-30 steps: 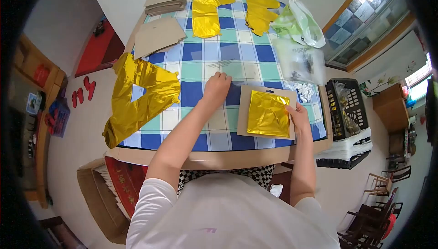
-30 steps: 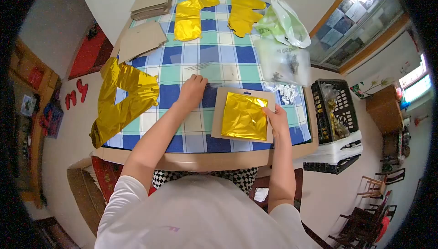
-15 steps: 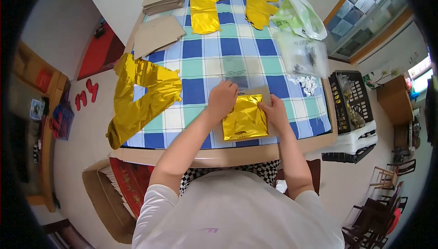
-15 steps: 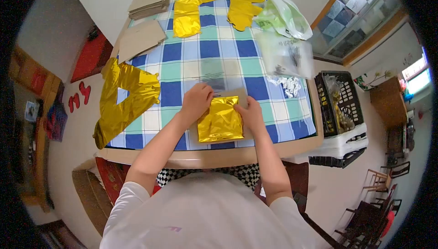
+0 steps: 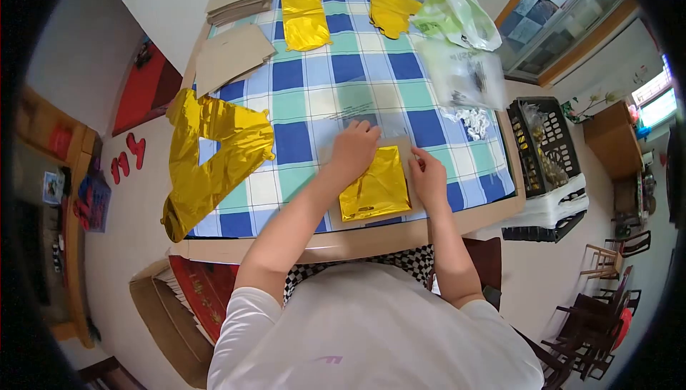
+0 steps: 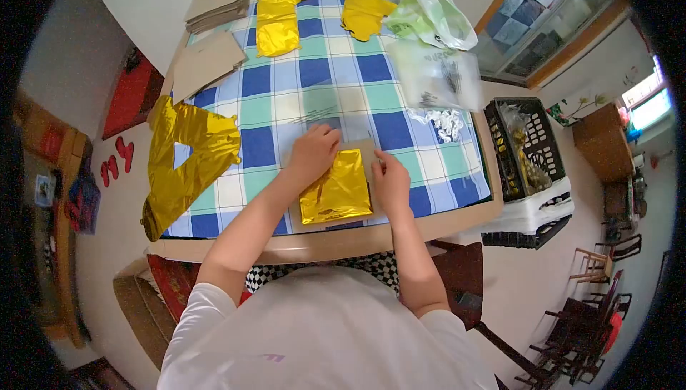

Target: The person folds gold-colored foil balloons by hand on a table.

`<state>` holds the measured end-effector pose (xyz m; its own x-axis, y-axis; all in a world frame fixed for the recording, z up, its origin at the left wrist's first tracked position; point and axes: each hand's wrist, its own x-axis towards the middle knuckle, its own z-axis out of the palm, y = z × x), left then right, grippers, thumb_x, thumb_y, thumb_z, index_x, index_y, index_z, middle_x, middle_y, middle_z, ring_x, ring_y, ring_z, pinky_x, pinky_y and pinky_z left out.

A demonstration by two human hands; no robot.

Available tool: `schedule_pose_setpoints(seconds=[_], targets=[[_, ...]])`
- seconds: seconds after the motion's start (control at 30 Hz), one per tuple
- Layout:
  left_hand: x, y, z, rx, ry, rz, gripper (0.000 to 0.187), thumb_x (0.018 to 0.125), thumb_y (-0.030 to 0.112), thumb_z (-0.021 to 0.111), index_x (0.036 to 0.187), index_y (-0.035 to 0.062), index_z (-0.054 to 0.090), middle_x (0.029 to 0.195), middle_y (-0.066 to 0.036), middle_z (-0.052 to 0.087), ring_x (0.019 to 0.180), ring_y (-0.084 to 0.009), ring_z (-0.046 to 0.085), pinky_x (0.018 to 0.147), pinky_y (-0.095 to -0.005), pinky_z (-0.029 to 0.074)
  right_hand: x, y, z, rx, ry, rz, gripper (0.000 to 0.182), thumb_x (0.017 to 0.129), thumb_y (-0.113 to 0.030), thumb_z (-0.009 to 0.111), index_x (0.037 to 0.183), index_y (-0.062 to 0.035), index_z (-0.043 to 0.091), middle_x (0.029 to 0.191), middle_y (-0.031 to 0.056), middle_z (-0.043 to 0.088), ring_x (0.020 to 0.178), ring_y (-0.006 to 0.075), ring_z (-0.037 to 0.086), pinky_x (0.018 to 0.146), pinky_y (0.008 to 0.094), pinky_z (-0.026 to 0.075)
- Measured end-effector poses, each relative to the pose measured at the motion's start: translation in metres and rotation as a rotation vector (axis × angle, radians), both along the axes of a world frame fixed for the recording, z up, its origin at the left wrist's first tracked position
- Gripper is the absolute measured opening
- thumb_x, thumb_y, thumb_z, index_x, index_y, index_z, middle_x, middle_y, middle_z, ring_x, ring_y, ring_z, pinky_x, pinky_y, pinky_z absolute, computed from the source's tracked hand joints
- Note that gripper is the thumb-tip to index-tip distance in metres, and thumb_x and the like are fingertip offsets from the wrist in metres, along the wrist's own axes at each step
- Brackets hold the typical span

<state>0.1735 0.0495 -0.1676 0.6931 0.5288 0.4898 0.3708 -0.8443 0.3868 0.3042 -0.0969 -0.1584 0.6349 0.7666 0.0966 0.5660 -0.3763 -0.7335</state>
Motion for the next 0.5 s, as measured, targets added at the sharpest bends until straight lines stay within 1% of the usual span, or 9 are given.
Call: schedule_pose_setpoints(seconds=[0.1, 0.2, 0.23, 0.3, 0.33, 0.37, 0.43, 0.47, 0.5], targets=[[-0.007, -0.004, 0.003, -0.014, 0.053, -0.05, 0.005, 0.081, 0.013, 0.062, 0.083, 0.009, 0.06, 0.085, -0.005, 0.057, 0.086, -0.0257, 0.058, 0.069, -0.0387, 0.051, -0.004, 0.004, 0.006, 0.052, 0.066, -0.043, 0.024, 0.088, -0.009, 0.06, 0.112, -0.0021, 0.059, 0.077, 0.0143, 0.063, 0.071, 0.0276, 0.063, 0.066, 0.0365, 0.05], [-0.016, -0.016, 0.006, -0.076, 0.053, -0.108, 0.007, 0.082, 0.012, 0.062, 0.087, 0.0073, 0.062, 0.089, -0.007, 0.059, 0.089, -0.0274, 0.059, 0.071, -0.0383, 0.051, -0.009, 0.011, 0.008, 0.124, 0.107, -0.067, 0.024, 0.089, -0.01, 0.059, 0.111, -0.0007, 0.058, 0.075, 0.0138, 0.062, 0.069, 0.0278, 0.062, 0.064, 0.0376, 0.049], [-0.022, -0.018, 0.007, -0.126, 0.003, -0.092, 0.009, 0.082, 0.012, 0.062, 0.089, 0.0066, 0.062, 0.091, -0.008, 0.06, 0.09, -0.0282, 0.059, 0.072, -0.0379, 0.051, -0.01, 0.012, 0.006, 0.153, 0.111, -0.066, 0.024, 0.089, -0.01, 0.059, 0.111, -0.0002, 0.057, 0.074, 0.0135, 0.061, 0.068, 0.0276, 0.062, 0.064, 0.0379, 0.049], [-0.038, -0.018, 0.01, -0.226, -0.103, -0.057, 0.013, 0.083, 0.013, 0.062, 0.093, 0.0052, 0.064, 0.094, -0.01, 0.062, 0.093, -0.0297, 0.058, 0.074, -0.0372, 0.051, -0.003, 0.007, -0.006, 0.191, -0.057, -0.034, 0.023, 0.09, -0.01, 0.058, 0.111, 0.0002, 0.057, 0.075, 0.0132, 0.061, 0.068, 0.027, 0.062, 0.064, 0.0367, 0.049], [-0.053, -0.014, 0.013, -0.155, -0.119, 0.024, 0.014, 0.085, 0.013, 0.062, 0.096, 0.0043, 0.064, 0.094, -0.011, 0.063, 0.092, -0.0287, 0.06, 0.073, -0.0356, 0.051, 0.004, 0.005, -0.012, 0.21, -0.141, -0.016, 0.023, 0.09, -0.01, 0.057, 0.111, 0.0004, 0.057, 0.075, 0.0131, 0.062, 0.069, 0.0267, 0.062, 0.064, 0.0361, 0.049], [-0.07, -0.008, 0.015, -0.083, -0.134, 0.108, 0.016, 0.087, 0.012, 0.061, 0.1, 0.0034, 0.065, 0.094, -0.012, 0.064, 0.09, -0.0276, 0.062, 0.073, -0.034, 0.052, 0.012, 0.006, -0.014, 0.192, -0.059, -0.03, 0.023, 0.09, -0.011, 0.058, 0.111, 0.0004, 0.058, 0.075, 0.0126, 0.062, 0.068, 0.0255, 0.062, 0.062, 0.0357, 0.049], [-0.097, -0.005, 0.006, -0.458, -0.205, 0.291, 0.017, 0.088, 0.007, 0.06, 0.104, 0.0022, 0.064, 0.092, -0.011, 0.065, 0.084, -0.0237, 0.064, 0.069, -0.031, 0.052, 0.024, 0.013, -0.015, 0.147, 0.118, -0.053, 0.023, 0.091, -0.012, 0.058, 0.11, 0.0002, 0.058, 0.076, 0.0115, 0.063, 0.067, 0.0231, 0.062, 0.06, 0.035, 0.048], [-0.108, -0.005, 0.002, -0.644, -0.244, 0.389, 0.019, 0.088, 0.004, 0.059, 0.106, 0.0016, 0.064, 0.092, -0.011, 0.065, 0.08, -0.0217, 0.064, 0.067, -0.0295, 0.052, 0.027, 0.02, -0.013, 0.169, 0.364, -0.079, 0.021, 0.091, -0.014, 0.061, 0.105, 0.0009, 0.06, 0.076, 0.0099, 0.064, 0.064, 0.0164, 0.061, 0.054, 0.0308, 0.047], [-0.116, -0.003, -0.001, -0.812, -0.282, 0.373, 0.021, 0.09, 0.006, 0.059, 0.11, -0.0007, 0.062, 0.093, -0.011, 0.066, 0.08, -0.0193, 0.064, 0.067, -0.0283, 0.052, 0.027, 0.023, -0.007, 0.069, 0.395, -0.013, 0.02, 0.09, -0.015, 0.062, 0.102, 0.0011, 0.061, 0.075, 0.0091, 0.064, 0.063, 0.0145, 0.061, 0.053, 0.0293, 0.046]])
